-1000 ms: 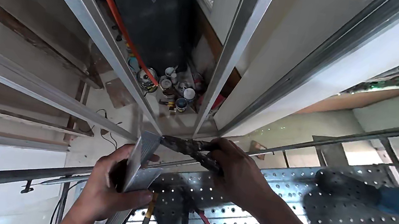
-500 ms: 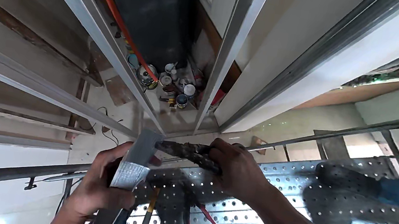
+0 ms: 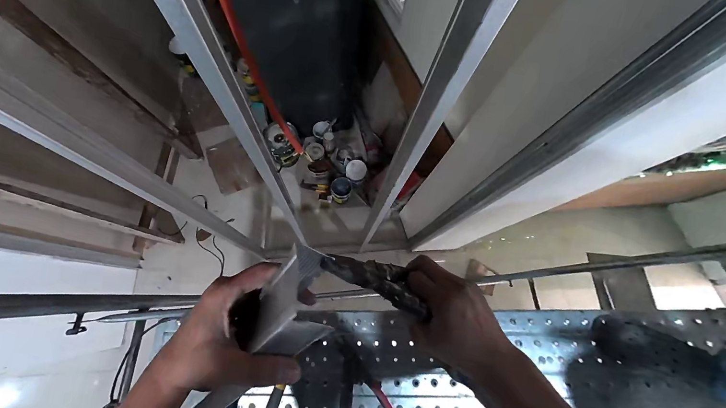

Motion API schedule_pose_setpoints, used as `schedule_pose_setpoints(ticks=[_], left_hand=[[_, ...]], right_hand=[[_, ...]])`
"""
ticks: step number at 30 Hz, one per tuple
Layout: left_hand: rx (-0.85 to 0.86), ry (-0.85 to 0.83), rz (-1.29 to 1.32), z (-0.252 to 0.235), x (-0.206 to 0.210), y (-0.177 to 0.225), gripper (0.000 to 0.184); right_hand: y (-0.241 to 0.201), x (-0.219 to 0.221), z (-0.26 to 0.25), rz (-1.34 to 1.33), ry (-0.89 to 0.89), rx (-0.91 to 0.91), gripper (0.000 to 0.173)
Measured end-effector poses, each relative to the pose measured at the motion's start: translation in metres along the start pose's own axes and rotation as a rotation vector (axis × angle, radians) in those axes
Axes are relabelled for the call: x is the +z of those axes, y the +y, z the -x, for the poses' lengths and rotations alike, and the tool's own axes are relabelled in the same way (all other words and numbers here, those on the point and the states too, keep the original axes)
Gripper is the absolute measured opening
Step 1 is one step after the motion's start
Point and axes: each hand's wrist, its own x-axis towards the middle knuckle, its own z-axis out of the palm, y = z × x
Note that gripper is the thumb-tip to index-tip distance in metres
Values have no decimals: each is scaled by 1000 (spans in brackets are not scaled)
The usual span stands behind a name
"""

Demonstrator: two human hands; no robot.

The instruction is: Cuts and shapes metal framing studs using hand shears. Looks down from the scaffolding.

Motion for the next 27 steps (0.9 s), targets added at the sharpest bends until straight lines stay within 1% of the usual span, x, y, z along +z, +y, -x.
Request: schedule_pose_setpoints(ticks=[3,6,9,13,16,18,20,22,23,25,27], left_hand=[[2,58,-338,0,11,5,81],[26,30,-705,8,16,12,88],[125,-6,-911,19,19,14,90],[204,-74,-970,34,25,27,90],[214,-120,-978,42,30,33,87],[219,-147,-964,48,30,40,85],[245,-182,-950,57,33,46,79],[271,-235,-959,65,36,51,78],[270,-254,-959,68,36,52,77],[269,-236,-973,72,33,48,73],[278,-197,-1025,73,27,42,71]], right_hand=[[10,-8,6,13,-28,2,15],[20,-26,14,61,-78,-23,25],[19,-31,23,135,-86,-77,28],[8,-23,39,195,-123,-141,26],[2,-24,46,204,-77,-195,24],[3,-32,47,211,-15,-272,25],[6,-38,47,181,1,-358,29],[7,-43,46,148,11,-424,33],[6,-45,46,143,19,-432,32],[0,-45,44,173,6,-396,25],[-7,-47,44,203,-93,-316,19]])
